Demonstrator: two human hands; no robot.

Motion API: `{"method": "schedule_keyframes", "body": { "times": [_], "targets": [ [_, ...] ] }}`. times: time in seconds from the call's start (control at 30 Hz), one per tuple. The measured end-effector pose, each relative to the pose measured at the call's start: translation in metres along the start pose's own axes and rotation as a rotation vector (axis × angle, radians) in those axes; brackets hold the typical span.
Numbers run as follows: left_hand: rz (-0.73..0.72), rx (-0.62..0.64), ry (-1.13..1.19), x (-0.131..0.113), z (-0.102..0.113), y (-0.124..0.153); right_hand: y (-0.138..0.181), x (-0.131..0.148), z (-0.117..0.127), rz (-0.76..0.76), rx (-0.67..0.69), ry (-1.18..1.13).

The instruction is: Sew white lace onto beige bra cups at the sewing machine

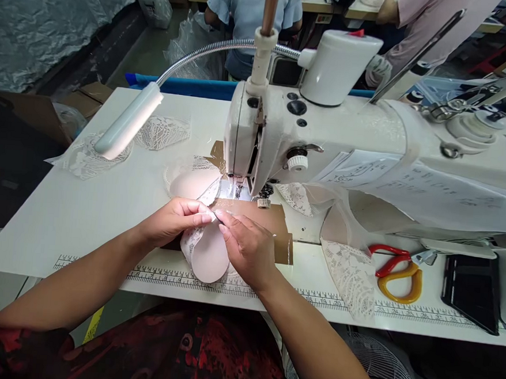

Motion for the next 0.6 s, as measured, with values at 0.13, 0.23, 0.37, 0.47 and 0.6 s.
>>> {"method": "schedule_keyframes", "body": {
  "times": [0.13,0.23,0.37,0.47,0.6],
  "targets": [
    [-0.011,0.003,-0.085,-0.003,-0.003,0.000,-0.002,-0.005,0.001,-0.135,0.026,-0.050],
    [-0.041,0.015,-0.161,-0.005,-0.005,0.000,-0.004,-0.006,-0.001,-0.160,0.044,-0.064],
    [-0.077,0.034,-0.186,-0.004,-0.007,0.000,-0.003,-0.006,-0.005,-0.094,0.053,-0.068],
    [-0.081,0.031,-0.192,-0.003,-0.008,0.000,-0.003,-0.004,-0.008,-0.017,0.063,0.026],
    [-0.067,0.043,-0.180,-0.004,-0.010,0.000,-0.005,-0.004,-0.010,-0.006,0.073,0.155]
  ]
}}
Point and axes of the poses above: each hand's wrist, its own y-axis away from the middle knuckle, its own z-axis out of the back of the hand, x = y × z, the point moved 6 cm from there along -y, towards the middle knuckle, and after that the axes turned 2 degrees about -z, right-handed, at the moved point
